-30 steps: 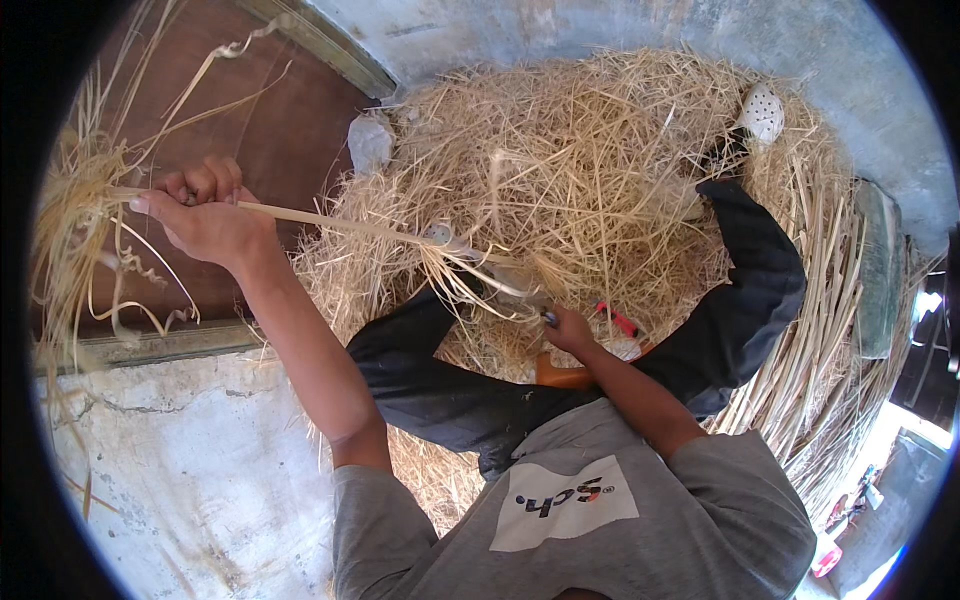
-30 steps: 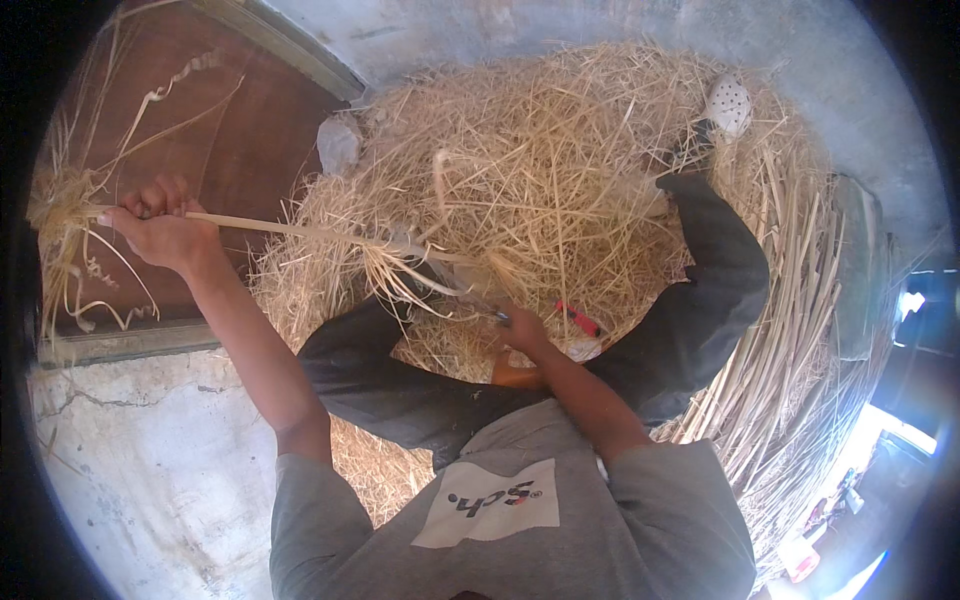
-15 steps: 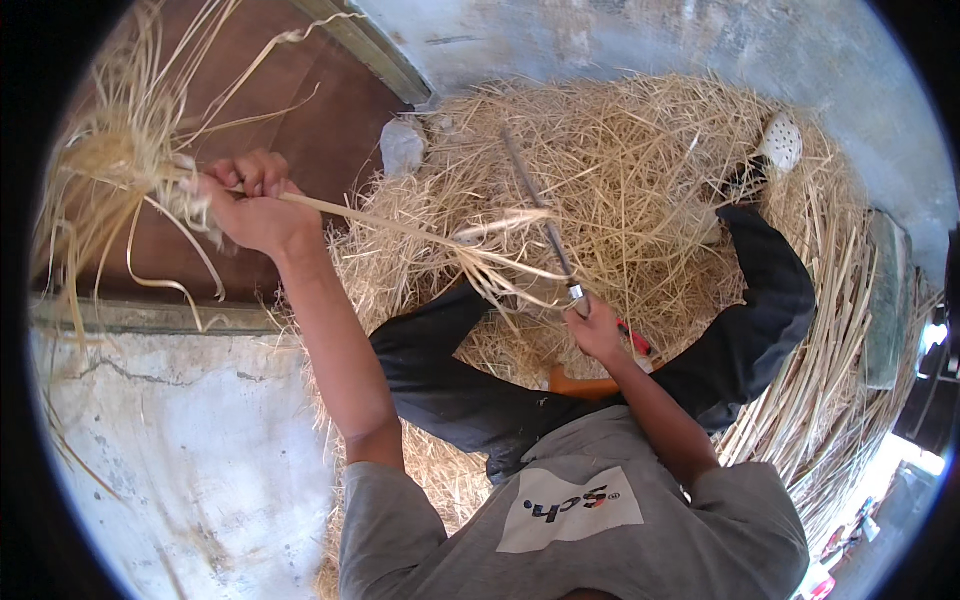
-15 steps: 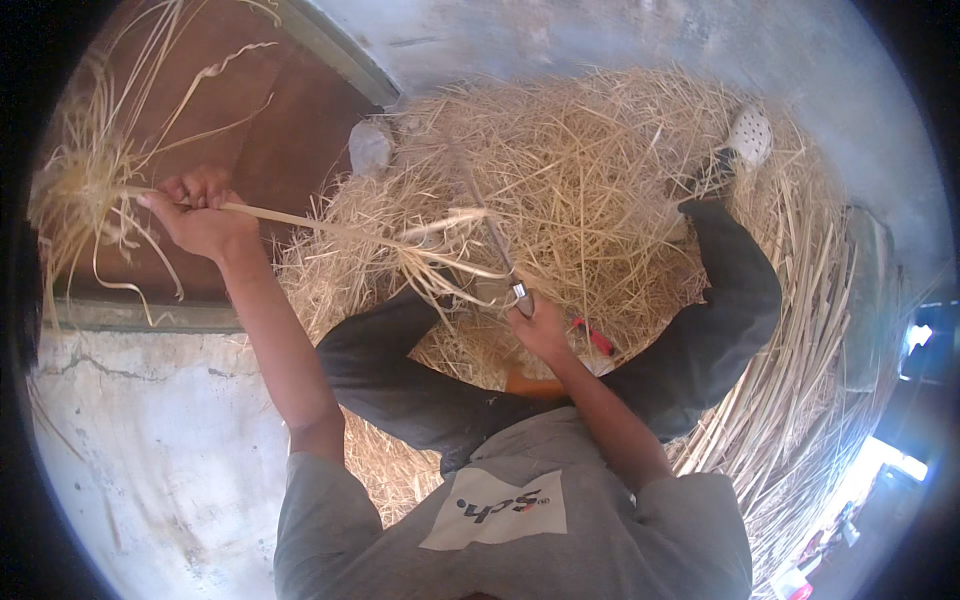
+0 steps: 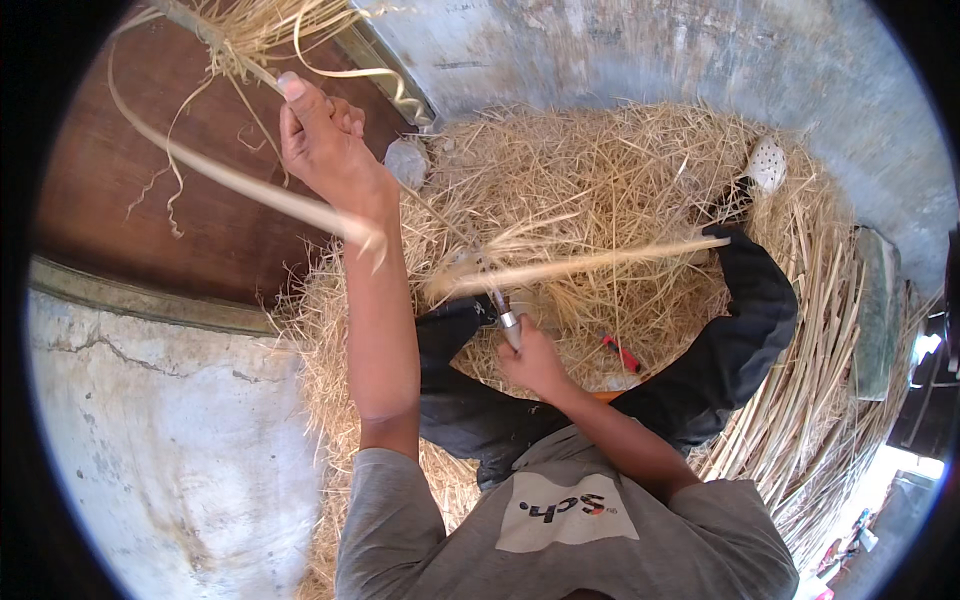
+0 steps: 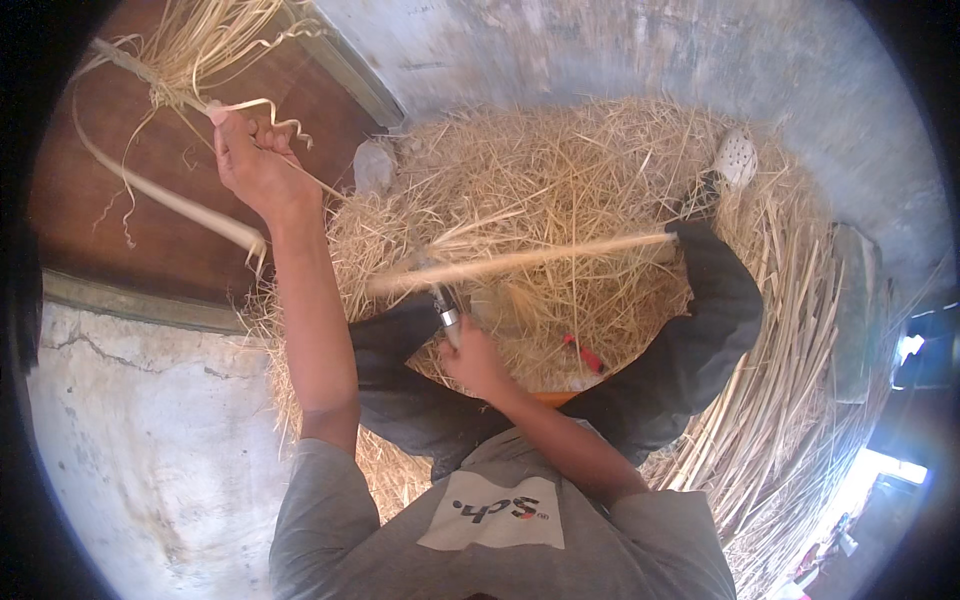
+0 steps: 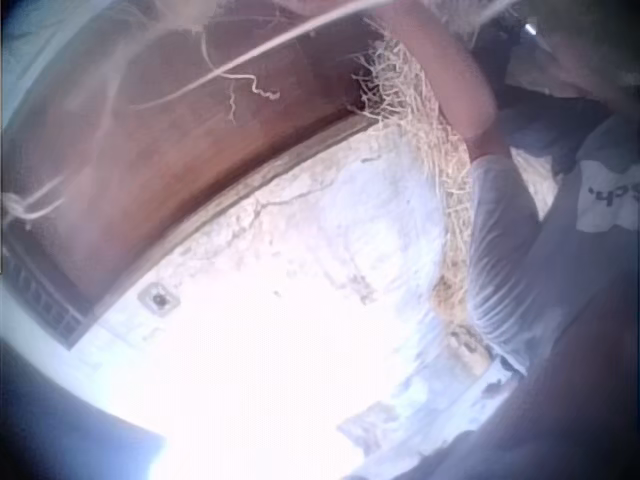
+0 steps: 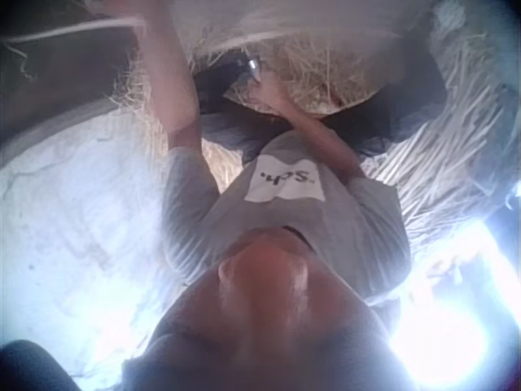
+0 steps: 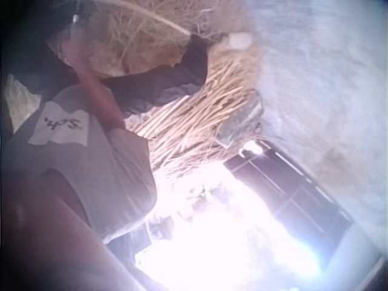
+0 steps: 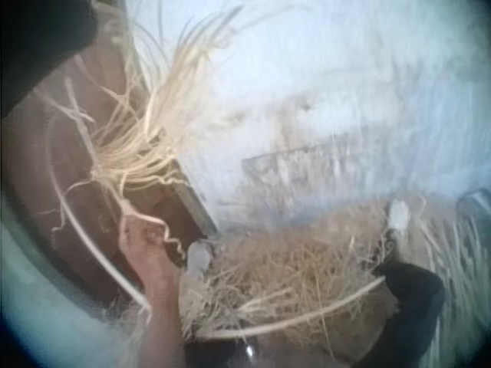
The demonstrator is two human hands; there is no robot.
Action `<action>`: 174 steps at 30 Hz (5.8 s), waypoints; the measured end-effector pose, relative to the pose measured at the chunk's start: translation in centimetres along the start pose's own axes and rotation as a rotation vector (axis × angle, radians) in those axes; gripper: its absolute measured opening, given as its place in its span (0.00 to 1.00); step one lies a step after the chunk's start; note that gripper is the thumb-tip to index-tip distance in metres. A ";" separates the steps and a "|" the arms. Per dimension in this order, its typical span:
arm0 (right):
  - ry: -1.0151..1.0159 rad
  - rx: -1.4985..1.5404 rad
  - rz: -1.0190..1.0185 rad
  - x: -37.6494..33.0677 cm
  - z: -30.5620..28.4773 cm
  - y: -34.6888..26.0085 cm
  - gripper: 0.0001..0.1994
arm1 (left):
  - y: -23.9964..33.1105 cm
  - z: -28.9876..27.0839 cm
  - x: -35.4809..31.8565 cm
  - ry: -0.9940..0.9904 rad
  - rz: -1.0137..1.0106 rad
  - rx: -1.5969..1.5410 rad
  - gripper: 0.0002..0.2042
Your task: The person sits on a pile of dried straw and uses a red utility knife to strip the outer layers from a long dried plant stalk. They then switch to a machete to further scrape and clean the stalk, removing fibrous material.
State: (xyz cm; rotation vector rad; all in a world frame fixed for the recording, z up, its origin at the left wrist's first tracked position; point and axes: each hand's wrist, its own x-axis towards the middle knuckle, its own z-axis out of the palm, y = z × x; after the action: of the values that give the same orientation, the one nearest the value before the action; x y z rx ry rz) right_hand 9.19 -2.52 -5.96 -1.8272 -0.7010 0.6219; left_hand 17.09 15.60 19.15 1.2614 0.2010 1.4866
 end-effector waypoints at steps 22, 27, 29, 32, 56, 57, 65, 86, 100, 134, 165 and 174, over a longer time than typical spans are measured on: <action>-0.089 0.073 0.149 0.1 -2.2 0.8 0.12 | -0.9 0.6 -0.1 -0.051 0.084 -0.049 0.21; -0.436 1.169 0.573 2.0 -6.4 -1.6 0.06 | -1.8 1.4 0.0 -0.041 0.090 -0.103 0.23; -0.365 1.078 0.462 2.1 -6.9 -2.4 0.07 | -2.2 2.0 0.2 -0.046 0.097 -0.110 0.23; 0.071 0.181 -0.153 0.9 -4.3 -4.9 0.10 | -2.5 2.3 0.3 -0.061 0.106 -0.060 0.20; -0.188 0.426 0.449 3.1 -1.1 6.7 0.09 | -2.7 2.2 0.4 0.013 0.090 0.013 0.15; -0.117 0.159 0.311 2.4 0.2 6.0 0.12 | -2.7 1.9 0.5 0.005 0.096 0.008 0.16; 0.000 -0.004 0.202 3.4 2.6 9.9 0.20 | -2.5 0.9 1.3 0.117 0.023 0.114 0.18; -0.012 -0.030 0.017 3.3 3.5 18.8 0.08 | -1.9 0.0 1.1 0.116 0.114 0.145 0.20; -0.046 0.176 -0.115 3.6 0.5 -1.1 0.13 | -0.7 -4.1 1.9 -0.107 0.046 -0.211 0.26; 0.097 0.020 0.030 3.4 5.2 10.2 0.17 | -1.6 -2.1 1.8 -0.015 0.071 -0.105 0.26; 0.087 0.232 0.057 4.7 3.3 5.2 0.19 | -2.3 -1.9 1.7 0.269 0.142 -0.082 0.24; 0.034 0.321 -0.094 5.3 -0.1 -2.2 0.17 | -2.6 -1.9 1.5 0.268 0.156 -0.135 0.25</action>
State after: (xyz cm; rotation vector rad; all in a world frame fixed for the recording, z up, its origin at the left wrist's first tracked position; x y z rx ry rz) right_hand 12.60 1.84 -4.33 -1.4973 -0.6214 0.6029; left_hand 17.49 18.71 17.44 0.9854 0.1784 1.7732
